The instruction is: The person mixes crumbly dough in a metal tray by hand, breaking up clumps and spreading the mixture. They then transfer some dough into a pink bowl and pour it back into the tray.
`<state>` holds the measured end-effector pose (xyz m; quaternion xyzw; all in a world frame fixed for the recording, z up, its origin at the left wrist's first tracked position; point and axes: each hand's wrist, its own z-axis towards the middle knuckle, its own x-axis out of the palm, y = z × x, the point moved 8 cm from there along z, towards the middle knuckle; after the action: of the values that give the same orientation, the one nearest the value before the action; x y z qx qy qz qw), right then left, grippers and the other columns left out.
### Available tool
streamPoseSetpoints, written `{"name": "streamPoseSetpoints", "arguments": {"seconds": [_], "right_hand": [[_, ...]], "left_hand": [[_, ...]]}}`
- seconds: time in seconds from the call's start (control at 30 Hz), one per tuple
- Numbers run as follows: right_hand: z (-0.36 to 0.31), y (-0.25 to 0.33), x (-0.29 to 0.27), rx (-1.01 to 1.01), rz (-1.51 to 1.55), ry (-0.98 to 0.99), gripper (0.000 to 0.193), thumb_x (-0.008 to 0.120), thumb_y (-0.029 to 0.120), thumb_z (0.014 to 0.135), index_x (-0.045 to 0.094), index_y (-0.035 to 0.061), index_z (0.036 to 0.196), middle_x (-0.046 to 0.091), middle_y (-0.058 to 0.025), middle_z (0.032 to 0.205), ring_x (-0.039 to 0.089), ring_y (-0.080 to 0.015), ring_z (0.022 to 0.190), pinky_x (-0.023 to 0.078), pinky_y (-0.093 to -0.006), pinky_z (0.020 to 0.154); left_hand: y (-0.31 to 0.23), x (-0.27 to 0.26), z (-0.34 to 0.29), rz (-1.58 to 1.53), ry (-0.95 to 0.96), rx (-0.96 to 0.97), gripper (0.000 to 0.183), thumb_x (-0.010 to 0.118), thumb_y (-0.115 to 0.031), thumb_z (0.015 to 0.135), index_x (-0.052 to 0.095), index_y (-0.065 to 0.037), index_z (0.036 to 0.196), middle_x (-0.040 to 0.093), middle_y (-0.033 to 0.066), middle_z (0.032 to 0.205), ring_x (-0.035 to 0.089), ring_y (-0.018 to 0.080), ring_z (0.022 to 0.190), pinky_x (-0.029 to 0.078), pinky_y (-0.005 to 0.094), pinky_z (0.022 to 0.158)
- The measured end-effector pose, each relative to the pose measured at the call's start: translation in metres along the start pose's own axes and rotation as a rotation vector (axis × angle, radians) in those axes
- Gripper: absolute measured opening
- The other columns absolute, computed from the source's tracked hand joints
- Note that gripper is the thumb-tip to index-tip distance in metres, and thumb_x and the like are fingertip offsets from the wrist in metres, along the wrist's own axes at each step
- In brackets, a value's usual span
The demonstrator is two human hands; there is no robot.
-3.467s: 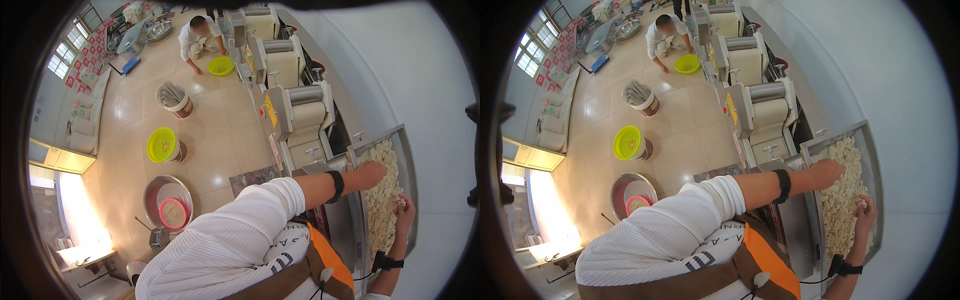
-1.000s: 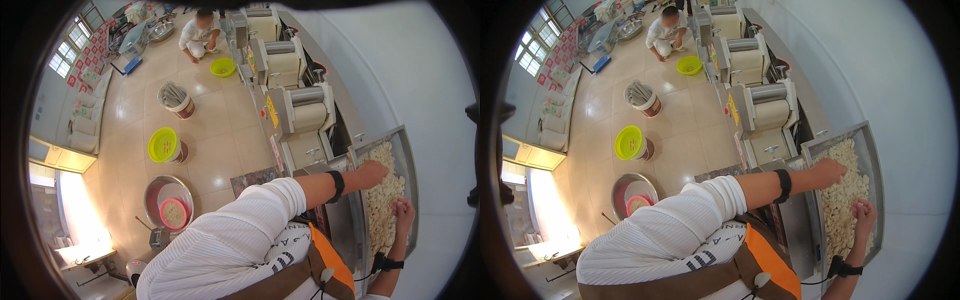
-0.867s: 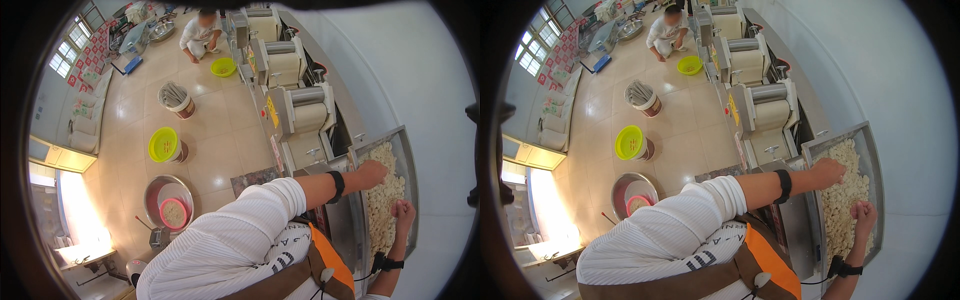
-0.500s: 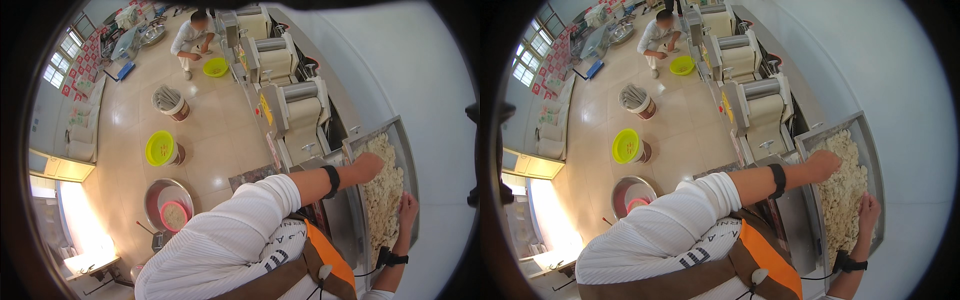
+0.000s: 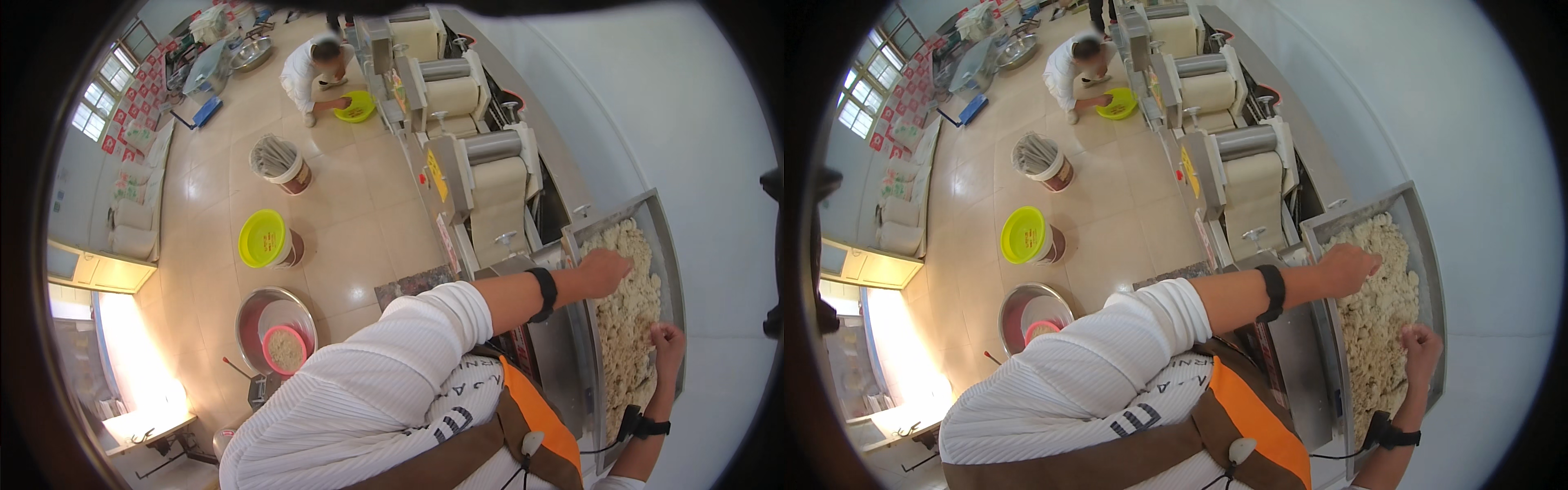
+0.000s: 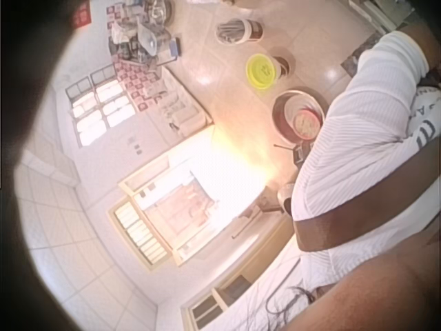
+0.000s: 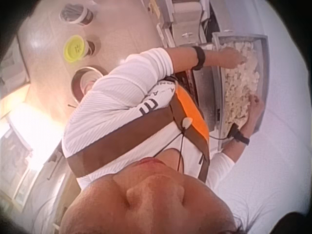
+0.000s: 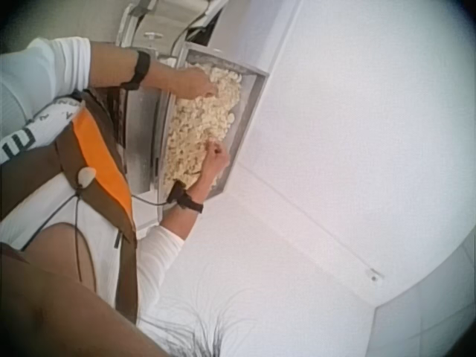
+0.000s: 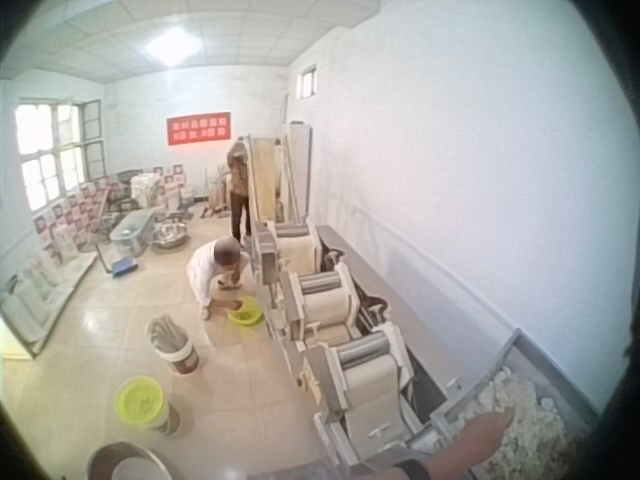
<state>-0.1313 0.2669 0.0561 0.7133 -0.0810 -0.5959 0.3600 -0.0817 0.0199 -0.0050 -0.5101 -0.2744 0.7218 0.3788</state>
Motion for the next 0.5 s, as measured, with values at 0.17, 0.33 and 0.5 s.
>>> {"name": "streamPoseSetpoints", "arguments": {"seconds": [0.17, 0.33, 0.5], "right_hand": [[-0.001, 0.025, -0.021, -0.104, -0.228, -0.067, 0.041, 0.07, 0.031, 0.089, 0.056, 0.0021, 0.064, 0.051, -0.0026, 0.056, 0.046, -0.0109, 0.056, 0.037, -0.0315, 0.054], [-0.001, 0.041, -0.039, -0.193, -0.22, -0.123, 0.03, 0.06, 0.025, 0.096, 0.064, 0.0019, 0.077, 0.063, -0.0079, 0.064, 0.059, -0.0223, 0.061, 0.045, -0.0334, 0.06], [-0.003, 0.014, -0.056, 0.18, -0.392, -0.032, 0.018, 0.065, 0.02, 0.093, 0.071, 0.0047, 0.086, 0.07, -0.0054, 0.071, 0.065, -0.0198, 0.069, 0.05, -0.0315, 0.065]], "left_hand": [[0.002, 0.008, -0.001, 0.084, -0.043, 0.14, 0.032, 0.057, -0.011, 0.087, 0.06, -0.009, 0.118, 0.068, 0.0149, 0.1, 0.063, 0.035, 0.1, 0.05, 0.0477, 0.078], [0.011, 0.003, 0.004, -0.018, -0.049, -0.007, 0.034, 0.059, 0.006, 0.079, 0.064, -0.01, 0.108, 0.069, 0.0163, 0.093, 0.068, 0.0339, 0.086, 0.053, 0.043, 0.073], [-0.008, -0.014, 0.0, 0.043, -0.029, 0.035, 0.011, 0.069, -0.01, 0.082, 0.074, -0.009, 0.092, 0.071, 0.0139, 0.089, 0.069, 0.0322, 0.083, 0.053, 0.0428, 0.073]]}}
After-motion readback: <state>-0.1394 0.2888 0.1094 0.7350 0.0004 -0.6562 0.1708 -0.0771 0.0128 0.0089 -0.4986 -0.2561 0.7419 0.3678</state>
